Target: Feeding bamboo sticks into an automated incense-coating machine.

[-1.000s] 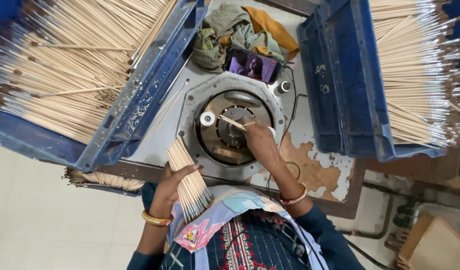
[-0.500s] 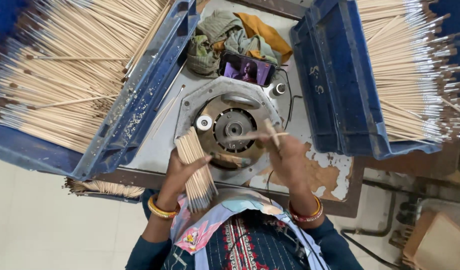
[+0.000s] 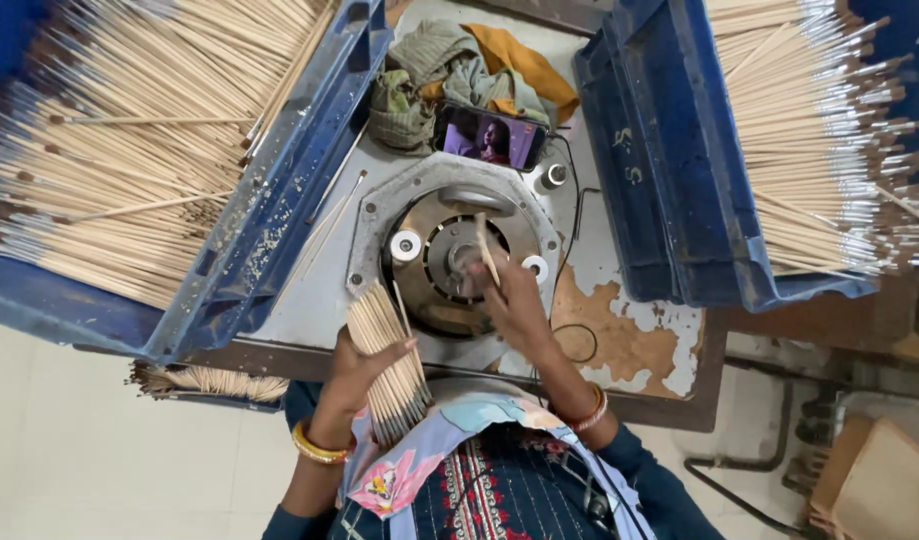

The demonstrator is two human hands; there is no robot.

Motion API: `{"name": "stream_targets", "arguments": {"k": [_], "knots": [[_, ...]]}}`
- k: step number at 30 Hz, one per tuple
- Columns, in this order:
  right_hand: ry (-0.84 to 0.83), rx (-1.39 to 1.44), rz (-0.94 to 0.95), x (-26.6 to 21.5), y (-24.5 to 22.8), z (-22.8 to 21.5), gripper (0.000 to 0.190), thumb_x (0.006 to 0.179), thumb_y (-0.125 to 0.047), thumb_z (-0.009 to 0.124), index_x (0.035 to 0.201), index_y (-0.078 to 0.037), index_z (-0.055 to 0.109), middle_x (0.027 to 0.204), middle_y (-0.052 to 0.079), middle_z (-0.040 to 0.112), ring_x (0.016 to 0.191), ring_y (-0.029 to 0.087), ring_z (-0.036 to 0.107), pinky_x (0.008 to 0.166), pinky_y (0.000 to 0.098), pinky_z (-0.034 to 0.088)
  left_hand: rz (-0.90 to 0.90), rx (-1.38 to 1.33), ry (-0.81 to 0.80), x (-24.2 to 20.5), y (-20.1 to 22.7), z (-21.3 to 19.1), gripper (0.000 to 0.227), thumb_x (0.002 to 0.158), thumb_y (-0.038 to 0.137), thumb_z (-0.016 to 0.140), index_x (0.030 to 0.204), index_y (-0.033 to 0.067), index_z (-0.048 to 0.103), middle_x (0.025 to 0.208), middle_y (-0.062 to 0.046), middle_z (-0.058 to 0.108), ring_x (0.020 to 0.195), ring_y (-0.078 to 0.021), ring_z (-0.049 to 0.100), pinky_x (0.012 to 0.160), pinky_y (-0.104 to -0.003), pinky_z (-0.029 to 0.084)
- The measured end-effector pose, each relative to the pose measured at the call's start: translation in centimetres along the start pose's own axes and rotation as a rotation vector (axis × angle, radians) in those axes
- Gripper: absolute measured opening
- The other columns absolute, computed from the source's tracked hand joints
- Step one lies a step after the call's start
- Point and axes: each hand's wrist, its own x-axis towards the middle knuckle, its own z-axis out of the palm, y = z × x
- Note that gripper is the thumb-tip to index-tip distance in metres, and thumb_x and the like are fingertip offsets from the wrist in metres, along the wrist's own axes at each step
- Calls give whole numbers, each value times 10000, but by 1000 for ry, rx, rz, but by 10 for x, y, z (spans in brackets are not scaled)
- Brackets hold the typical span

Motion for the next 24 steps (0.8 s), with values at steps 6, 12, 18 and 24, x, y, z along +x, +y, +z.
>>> {"name": "stream_targets", "arguments": {"k": [6,12,18,24], "knots": [[-429,-167,-231,-8,-49,-29,134,960,-138,660,1080,-82,672,955,130,732,911,326,735,795,438,569,278,425,-129,12,36,17,416,733,28,850,1106,-28,676,990,-85,758,883,-158,734,773,-319,603],[-188,-536,99,24,0,-30,348,967,-43,588,1311,-77,635,909,215,686,872,396,686,752,489,540,-61,-109,55,20,-8,-5,269,861,56,802,1080,-38,677,887,-160,728,731,-241,733,632,-373,618],[33,-587,-249,21,15,-1,284,877,-23,641,1160,-35,654,1071,262,683,889,440,672,733,498,534,-170,-268,97,1,-29,-24,321,795,26,778,1087,-19,652,942,-152,762,800,-273,782,655,-398,659],[-88,127,75,4,-41,-16,324,890,-14,516,1200,-15,612,973,165,737,798,359,711,764,440,571,50,162,12,3,5,6,364,773,46,862,1081,-38,687,937,-139,767,803,-205,742,709,-360,623]]}}
